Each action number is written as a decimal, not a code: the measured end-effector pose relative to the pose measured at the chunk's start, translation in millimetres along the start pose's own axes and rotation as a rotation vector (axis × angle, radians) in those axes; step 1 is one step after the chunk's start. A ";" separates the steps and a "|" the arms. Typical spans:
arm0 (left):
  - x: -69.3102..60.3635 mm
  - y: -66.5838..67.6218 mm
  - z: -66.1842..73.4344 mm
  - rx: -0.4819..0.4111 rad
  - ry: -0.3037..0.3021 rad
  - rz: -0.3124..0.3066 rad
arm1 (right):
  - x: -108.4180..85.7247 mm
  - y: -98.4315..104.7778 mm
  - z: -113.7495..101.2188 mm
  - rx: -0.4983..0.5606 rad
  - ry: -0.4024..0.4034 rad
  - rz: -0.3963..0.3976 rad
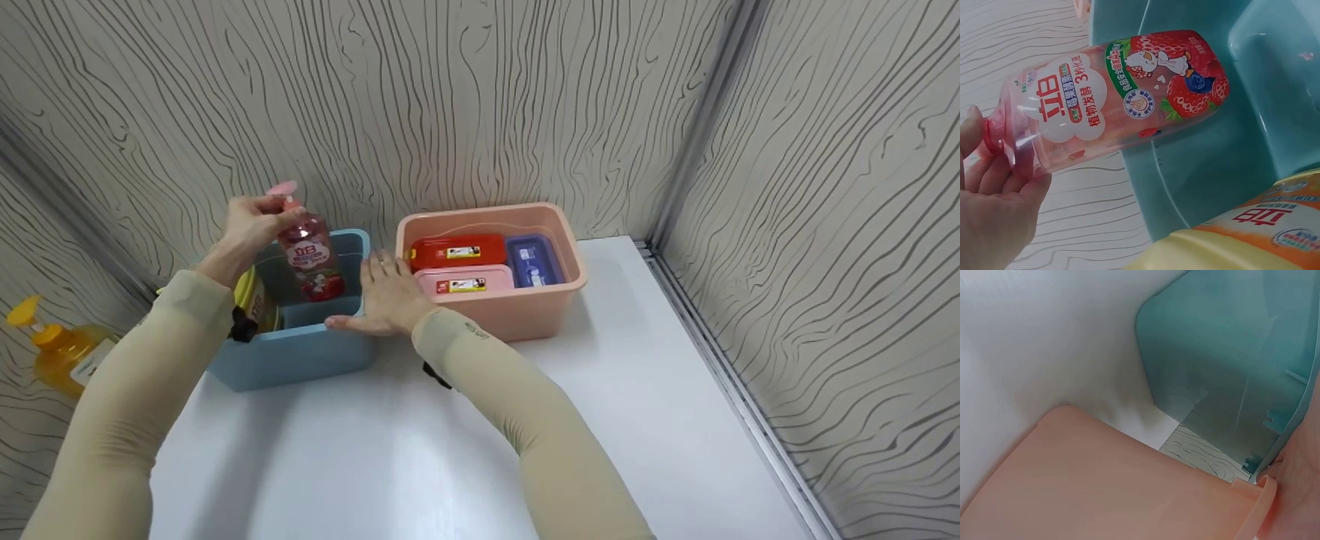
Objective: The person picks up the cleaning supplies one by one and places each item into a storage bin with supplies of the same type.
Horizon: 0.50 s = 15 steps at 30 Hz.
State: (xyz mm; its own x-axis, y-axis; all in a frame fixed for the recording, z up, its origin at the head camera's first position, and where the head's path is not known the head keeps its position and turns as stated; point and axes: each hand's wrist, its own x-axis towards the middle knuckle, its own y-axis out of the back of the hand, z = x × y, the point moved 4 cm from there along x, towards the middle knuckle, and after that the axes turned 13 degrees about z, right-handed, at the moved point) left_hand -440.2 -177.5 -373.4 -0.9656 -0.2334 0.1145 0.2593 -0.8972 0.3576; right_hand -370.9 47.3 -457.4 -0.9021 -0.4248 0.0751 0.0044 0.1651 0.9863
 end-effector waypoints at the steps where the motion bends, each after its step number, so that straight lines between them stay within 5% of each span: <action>1: 0.1 -0.1 -1.2 -0.007 0.000 -0.005 | -0.3 0.1 0.0 0.002 -0.003 -0.001; 15: 9.0 -4.9 -15.7 0.017 0.019 -0.036 | -0.4 0.7 -0.4 0.024 0.016 0.005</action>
State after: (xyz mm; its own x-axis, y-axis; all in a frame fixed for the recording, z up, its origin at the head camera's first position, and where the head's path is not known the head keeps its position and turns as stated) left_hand -450.5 -181.1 -388.7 -0.9744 -0.2086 0.0838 0.2248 -0.8984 0.3773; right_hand -370.3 47.2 -456.7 -0.8952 -0.4380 0.0827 -0.0014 0.1883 0.9821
